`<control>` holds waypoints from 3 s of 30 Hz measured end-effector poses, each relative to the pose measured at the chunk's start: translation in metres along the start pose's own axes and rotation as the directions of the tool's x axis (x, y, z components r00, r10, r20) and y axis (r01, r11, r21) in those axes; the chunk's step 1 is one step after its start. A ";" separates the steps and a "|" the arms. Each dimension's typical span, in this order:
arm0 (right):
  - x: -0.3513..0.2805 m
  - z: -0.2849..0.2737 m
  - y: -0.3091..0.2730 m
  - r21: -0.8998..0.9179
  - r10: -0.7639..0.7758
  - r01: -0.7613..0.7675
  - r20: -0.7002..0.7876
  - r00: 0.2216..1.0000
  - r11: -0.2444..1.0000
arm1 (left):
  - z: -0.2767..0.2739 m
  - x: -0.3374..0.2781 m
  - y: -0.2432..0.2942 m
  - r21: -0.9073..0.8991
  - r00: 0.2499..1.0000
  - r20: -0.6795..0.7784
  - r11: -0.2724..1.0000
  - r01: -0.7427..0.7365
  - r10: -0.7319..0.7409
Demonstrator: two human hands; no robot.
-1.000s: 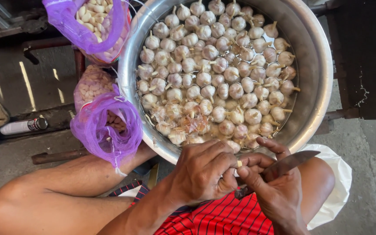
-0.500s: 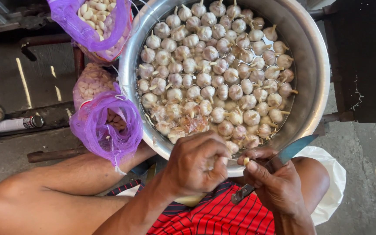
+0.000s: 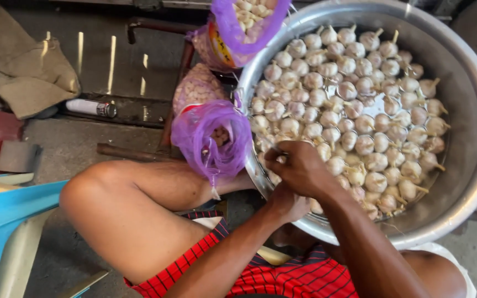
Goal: The person peels garlic cloves using a small knife, placing the peeled cloves into purple mesh bags and the skins into a white plastic bag.
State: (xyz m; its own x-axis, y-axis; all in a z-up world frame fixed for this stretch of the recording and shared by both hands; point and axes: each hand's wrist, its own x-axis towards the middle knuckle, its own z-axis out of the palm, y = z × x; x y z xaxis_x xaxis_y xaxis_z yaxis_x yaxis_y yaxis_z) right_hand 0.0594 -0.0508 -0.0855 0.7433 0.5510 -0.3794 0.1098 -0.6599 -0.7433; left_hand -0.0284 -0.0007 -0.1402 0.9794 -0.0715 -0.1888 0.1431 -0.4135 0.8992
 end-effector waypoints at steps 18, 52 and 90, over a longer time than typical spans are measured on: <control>-0.136 0.037 0.107 0.925 0.508 0.164 -0.330 0.796 0.344 | -0.033 0.003 0.018 -0.460 0.966 0.147 0.879 -0.123 0.212; -0.157 0.009 0.096 0.949 0.410 0.286 -0.314 0.856 0.130 | -0.046 0.000 0.075 -0.295 0.940 0.119 0.916 -0.273 0.319; -0.168 0.025 0.103 0.931 0.432 0.342 -0.362 0.826 0.128 | -0.029 0.004 0.075 -0.251 0.793 0.221 0.819 -0.516 0.568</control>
State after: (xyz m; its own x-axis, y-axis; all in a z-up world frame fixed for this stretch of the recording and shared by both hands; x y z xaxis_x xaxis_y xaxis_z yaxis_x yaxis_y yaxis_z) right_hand -0.0710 -0.1989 -0.1121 0.9003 -0.0154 -0.4350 -0.3464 0.5798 -0.7375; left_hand -0.0092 -0.0056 -0.0616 0.8268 -0.4916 0.2735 -0.3523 -0.0735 0.9330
